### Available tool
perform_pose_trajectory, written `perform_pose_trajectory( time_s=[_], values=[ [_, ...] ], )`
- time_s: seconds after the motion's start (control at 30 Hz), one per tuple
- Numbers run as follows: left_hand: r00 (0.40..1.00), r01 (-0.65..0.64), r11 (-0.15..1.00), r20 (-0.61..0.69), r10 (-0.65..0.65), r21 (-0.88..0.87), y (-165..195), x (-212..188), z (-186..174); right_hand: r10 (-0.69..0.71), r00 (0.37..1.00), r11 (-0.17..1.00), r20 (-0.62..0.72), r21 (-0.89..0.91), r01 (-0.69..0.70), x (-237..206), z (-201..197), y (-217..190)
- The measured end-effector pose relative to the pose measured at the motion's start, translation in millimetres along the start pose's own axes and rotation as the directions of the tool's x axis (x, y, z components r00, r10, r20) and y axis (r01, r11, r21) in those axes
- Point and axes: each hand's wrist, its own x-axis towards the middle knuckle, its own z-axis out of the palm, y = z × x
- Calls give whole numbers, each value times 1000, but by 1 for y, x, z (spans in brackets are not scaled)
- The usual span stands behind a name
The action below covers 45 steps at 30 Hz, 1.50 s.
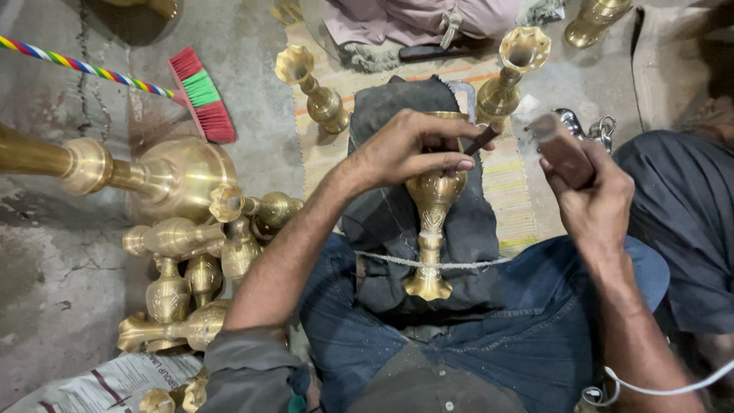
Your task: The person sits cross-legged on the floor holding a chisel against a brass vase resting on a cloth pad, and repeatedly strikes the chisel with a wooden mallet to carve decorative patterns into the metal, repositioning the chisel around the vase surface as they work.
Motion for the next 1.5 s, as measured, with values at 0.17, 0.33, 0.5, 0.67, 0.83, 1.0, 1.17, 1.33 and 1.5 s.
perform_pose_trajectory(
  time_s=[0.17,0.33,0.5,0.67,0.83,1.0,1.17,1.33,1.5],
  values=[
    [986,-161,986,56,158,49,-3,7,-1,12,1000,999,17,-31,-12,13,-8,-13],
    [979,-164,982,134,151,91,4,9,-3,54,994,977,-99,211,-32,11,-2,-5],
    [976,-130,978,192,98,163,12,10,-5,-216,965,974,-148,38,224,4,0,0],
    [977,-162,982,156,146,100,14,9,0,-58,998,991,20,118,55,12,-13,-23],
    [984,-177,977,44,173,119,10,3,1,-83,993,994,84,-57,88,30,-27,-50],
    [986,-104,981,-113,123,163,6,-8,11,-157,967,927,203,-307,215,47,-42,-58],
    [961,50,996,-276,-26,78,4,-20,23,-46,941,927,334,-336,164,70,-47,-62],
    [874,81,997,-481,-71,0,10,-33,38,-174,856,857,487,-354,375,104,-45,-74],
    [749,111,988,-645,-152,-104,22,-37,57,-141,797,775,588,-436,458,132,-38,-88]
  ],
)
